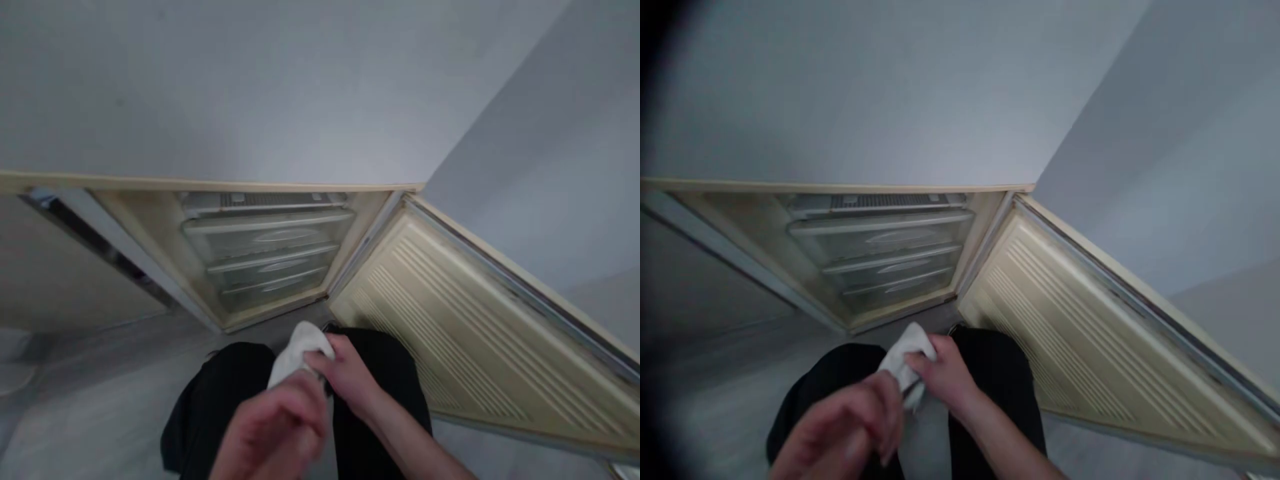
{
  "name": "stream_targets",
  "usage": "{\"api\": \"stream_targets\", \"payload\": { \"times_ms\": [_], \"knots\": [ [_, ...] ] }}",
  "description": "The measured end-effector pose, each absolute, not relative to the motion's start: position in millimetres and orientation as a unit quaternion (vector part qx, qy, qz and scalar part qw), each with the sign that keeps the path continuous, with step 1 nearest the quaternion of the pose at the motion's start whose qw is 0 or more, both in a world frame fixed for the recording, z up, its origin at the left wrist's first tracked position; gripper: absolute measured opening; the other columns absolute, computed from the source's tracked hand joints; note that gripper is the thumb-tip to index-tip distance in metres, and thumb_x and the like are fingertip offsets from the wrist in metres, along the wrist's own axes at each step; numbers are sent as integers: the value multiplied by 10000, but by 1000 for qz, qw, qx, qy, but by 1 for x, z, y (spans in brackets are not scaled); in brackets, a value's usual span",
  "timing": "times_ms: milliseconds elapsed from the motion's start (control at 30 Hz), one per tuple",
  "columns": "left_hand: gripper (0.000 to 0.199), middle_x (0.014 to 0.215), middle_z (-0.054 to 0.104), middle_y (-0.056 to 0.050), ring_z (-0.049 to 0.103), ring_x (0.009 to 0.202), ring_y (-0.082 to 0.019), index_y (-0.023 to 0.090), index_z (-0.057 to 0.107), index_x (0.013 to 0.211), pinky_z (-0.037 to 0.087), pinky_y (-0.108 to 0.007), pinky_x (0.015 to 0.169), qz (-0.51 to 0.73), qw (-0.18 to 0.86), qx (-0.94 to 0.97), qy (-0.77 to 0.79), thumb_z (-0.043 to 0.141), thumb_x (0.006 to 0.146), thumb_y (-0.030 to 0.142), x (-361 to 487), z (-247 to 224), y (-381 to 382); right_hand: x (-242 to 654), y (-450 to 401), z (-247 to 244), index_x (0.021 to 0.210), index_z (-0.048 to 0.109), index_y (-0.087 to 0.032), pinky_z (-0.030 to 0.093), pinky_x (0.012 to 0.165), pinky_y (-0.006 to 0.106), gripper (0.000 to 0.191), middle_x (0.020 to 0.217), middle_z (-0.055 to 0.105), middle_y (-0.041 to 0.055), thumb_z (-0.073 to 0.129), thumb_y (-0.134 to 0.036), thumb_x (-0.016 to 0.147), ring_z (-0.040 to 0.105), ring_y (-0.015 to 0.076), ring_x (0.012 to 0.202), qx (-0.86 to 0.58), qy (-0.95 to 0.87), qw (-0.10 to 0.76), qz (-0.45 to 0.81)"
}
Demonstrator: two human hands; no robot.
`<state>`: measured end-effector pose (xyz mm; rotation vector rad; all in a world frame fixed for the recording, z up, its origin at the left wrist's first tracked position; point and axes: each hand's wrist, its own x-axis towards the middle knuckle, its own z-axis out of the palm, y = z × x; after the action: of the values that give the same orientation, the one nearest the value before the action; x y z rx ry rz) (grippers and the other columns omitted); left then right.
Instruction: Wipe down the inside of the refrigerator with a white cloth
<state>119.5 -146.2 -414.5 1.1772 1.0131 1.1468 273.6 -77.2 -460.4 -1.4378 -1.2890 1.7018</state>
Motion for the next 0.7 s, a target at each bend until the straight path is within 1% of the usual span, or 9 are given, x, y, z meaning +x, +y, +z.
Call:
{"api": "stream_targets", "payload": {
  "times_ms": [33, 100, 200, 267, 333, 433, 500, 633, 700],
  "knots": [
    [450, 763, 664, -47, 634, 639, -173, 263, 705, 761, 579, -293, 595, 493, 558, 488, 456, 550, 940, 646, 111, -420, -141, 294, -90, -454, 712, 612, -137, 350, 578, 209, 208, 649, 531, -29, 669, -334, 750, 450, 93, 610, -547, -479, 275, 629],
    [279, 1042, 734, -53, 713, 843, -201, 312, 765, 1010, 616, -286, 749, 463, 449, 555, 525, 771, 823, 518, 95, -431, -131, 327, -113, -435, 690, 586, -138, 330, 557, 197, 175, 644, 502, -34, 659, -292, 728, 429, 84, 606, -533, -499, 262, 631],
    [843, 1475, 581, -73, 578, 1321, -339, 406, 590, 1422, 545, -453, 1051, 396, 400, 689, 457, 899, 648, 536, 95, -434, -128, 357, -140, -396, 713, 557, -150, 320, 531, 172, 68, 655, 467, -52, 610, -193, 714, 392, 63, 585, -443, -565, 227, 658],
    [1048, 1548, 507, -81, 485, 1410, -372, 429, 499, 1499, 458, -524, 1138, 360, 446, 723, 387, 941, 558, 559, 112, -425, -135, 368, -152, -371, 709, 528, -160, 316, 523, 160, 98, 645, 442, -65, 623, -178, 722, 387, 52, 568, -368, -642, 205, 641],
    [1031, 1464, 588, -103, 561, 1331, -375, 408, 568, 1453, 487, -512, 1109, 324, 511, 711, 360, 962, 510, 545, 135, -412, -146, 377, -162, -348, 702, 514, -163, 322, 526, 156, 151, 640, 435, -68, 652, -202, 750, 407, 51, 567, -320, -709, 189, 599],
    [662, 1124, 748, -109, 693, 1060, -341, 309, 792, 1125, 583, -439, 951, 277, 580, 652, 402, 943, 526, 543, 161, -395, -160, 401, -172, -310, 790, 611, -159, 385, 571, 167, 133, 693, 527, -45, 645, -271, 853, 482, 70, 615, -347, -762, 183, 516],
    [477, 927, 752, -92, 707, 911, -312, 251, 810, 906, 606, -398, 835, 262, 624, 584, 448, 905, 577, 583, 171, -384, -162, 435, -171, -284, 931, 701, -176, 469, 692, 213, 195, 823, 664, 5, 619, -353, 934, 589, 112, 735, -440, -791, 204, 373],
    [548, 868, 743, -63, 709, 806, -297, 253, 759, 970, 604, -376, 691, 312, 710, 332, 537, 907, 559, 584, 176, -355, -149, 537, -151, -253, 1243, 700, -167, 425, 1073, 459, 440, 1273, 695, 165, 484, -482, 1026, 589, 307, 1222, -691, -694, 185, -81],
    [584, 864, 741, -44, 706, 789, -296, 266, 728, 981, 591, -360, 635, 376, 694, 235, 567, 934, 496, 518, 175, -341, -134, 585, -136, -250, 1359, 648, -149, 426, 1069, 513, 553, 1375, 644, 193, 384, -522, 1047, 584, 362, 1261, -775, -619, 81, -100]
  ]
}}
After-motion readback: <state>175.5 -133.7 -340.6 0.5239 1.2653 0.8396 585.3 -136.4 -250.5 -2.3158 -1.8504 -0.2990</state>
